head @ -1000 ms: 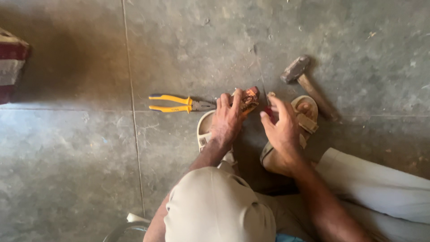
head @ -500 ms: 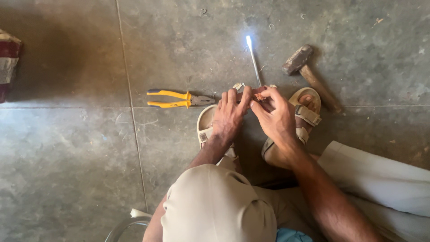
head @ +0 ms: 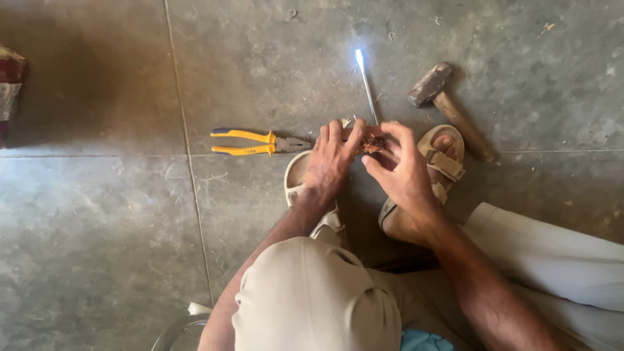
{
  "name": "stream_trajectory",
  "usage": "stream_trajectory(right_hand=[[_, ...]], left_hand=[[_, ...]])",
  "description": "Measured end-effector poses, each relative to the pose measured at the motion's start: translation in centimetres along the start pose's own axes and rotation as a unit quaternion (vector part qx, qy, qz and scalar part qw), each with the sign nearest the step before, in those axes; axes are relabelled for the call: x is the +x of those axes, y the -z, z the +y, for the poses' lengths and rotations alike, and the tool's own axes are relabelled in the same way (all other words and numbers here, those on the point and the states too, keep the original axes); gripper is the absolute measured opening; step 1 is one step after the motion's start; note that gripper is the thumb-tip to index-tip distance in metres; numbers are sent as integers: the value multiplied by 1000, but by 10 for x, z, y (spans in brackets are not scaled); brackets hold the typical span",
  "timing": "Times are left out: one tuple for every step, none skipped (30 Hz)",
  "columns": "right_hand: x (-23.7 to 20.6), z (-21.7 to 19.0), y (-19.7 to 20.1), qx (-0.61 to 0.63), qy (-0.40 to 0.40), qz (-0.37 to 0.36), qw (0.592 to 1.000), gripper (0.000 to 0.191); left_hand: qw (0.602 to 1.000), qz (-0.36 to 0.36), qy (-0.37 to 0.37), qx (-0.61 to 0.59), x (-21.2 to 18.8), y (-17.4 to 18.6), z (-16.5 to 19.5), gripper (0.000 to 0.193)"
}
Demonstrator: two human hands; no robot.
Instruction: The person sits on the floor and uses a hammer, pliers, and a screwdriver to remove copper windings from a square metal core. They repeatedly strike the pliers with the hammer, pry with the screwdriver, and pull out wire sections by hand.
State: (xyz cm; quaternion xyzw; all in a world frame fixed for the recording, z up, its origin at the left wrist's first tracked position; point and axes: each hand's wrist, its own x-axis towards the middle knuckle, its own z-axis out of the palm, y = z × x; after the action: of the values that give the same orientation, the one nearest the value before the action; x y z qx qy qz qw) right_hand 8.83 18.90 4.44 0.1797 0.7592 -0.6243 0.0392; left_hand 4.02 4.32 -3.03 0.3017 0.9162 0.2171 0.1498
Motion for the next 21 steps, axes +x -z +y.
stream_trajectory(right_hand=[[0, 2, -1, -77, 15, 1, 997, 54], [-1, 4, -2, -152, 30, 1, 988, 55], [-1, 7, -3, -226, 45, 4, 973, 57], [-1, 10, -5, -192, 47, 22, 980, 47], [-1, 13, -8, -158, 48, 40, 985, 37], [-1, 16, -9, -125, 49, 55, 989, 28], [-1, 19, -9, -119, 51, 61, 990, 24], [-1, 21, -10, -112, 52, 66, 990, 20], [-1, 23, -9, -105, 52, 72, 991, 16], [-1, 25, -7, -120, 53, 65, 989, 15], [-1, 26, -4, -136, 56, 61, 987, 13], [-1, 28, 0, -152, 58, 57, 985, 12], [-1, 29, 5, -145, 44, 44, 988, 11], [0, 31, 11, -137, 29, 29, 990, 10], [0, 32, 16, -130, 12, 13, 991, 9], [2, 33, 20, -115, 0, -3, 993, 9], [4, 34, 24, -99, -10, -19, 995, 9], [6, 35, 28, -84, -19, -33, 996, 9], [7, 35, 32, -92, -16, -43, 995, 9], [8, 34, 35, -101, -13, -53, 993, 9], [8, 33, 39, -110, -10, -63, 992, 9]], left_hand=[[1000, 4, -2, 2, -1, -1, 1, 83], [1000, 7, -4, 4, -1, -2, 1, 82], [1000, 11, -8, 7, -1, -2, 2, 80], [1000, 8, -7, 6, -1, -2, 2, 79], [1000, 5, -4, 4, 0, -2, 2, 79], [1000, 4, 0, 1, 1, -1, 2, 79], [1000, 2, 3, -10, 2, 0, 1, 82], [1000, -1, 7, -21, 3, 2, 1, 86], [999, -5, 11, -31, 4, 4, 1, 89], [1000, -8, 10, -26, 4, 5, 1, 91], [1000, -11, 9, -20, 6, 6, 1, 93], [1000, -13, 5, -15, 7, 6, 0, 95], [1000, -12, 3, -13, 10, 6, -1, 96], [1000, -13, 2, -12, 12, 6, -1, 97], [1000, -15, 1, -12, 14, 5, -2, 98], [1000, -28, 5, -12, 17, 4, -3, 98], [999, -41, 8, -12, 20, 4, -4, 98], [999, -52, 10, -11, 23, 3, -6, 98], [999, -52, 1, -1, 26, 3, -7, 98], [999, -52, -8, 9, 28, 3, -7, 98], [998, -50, -17, 19, 29, 3, -7, 98]])
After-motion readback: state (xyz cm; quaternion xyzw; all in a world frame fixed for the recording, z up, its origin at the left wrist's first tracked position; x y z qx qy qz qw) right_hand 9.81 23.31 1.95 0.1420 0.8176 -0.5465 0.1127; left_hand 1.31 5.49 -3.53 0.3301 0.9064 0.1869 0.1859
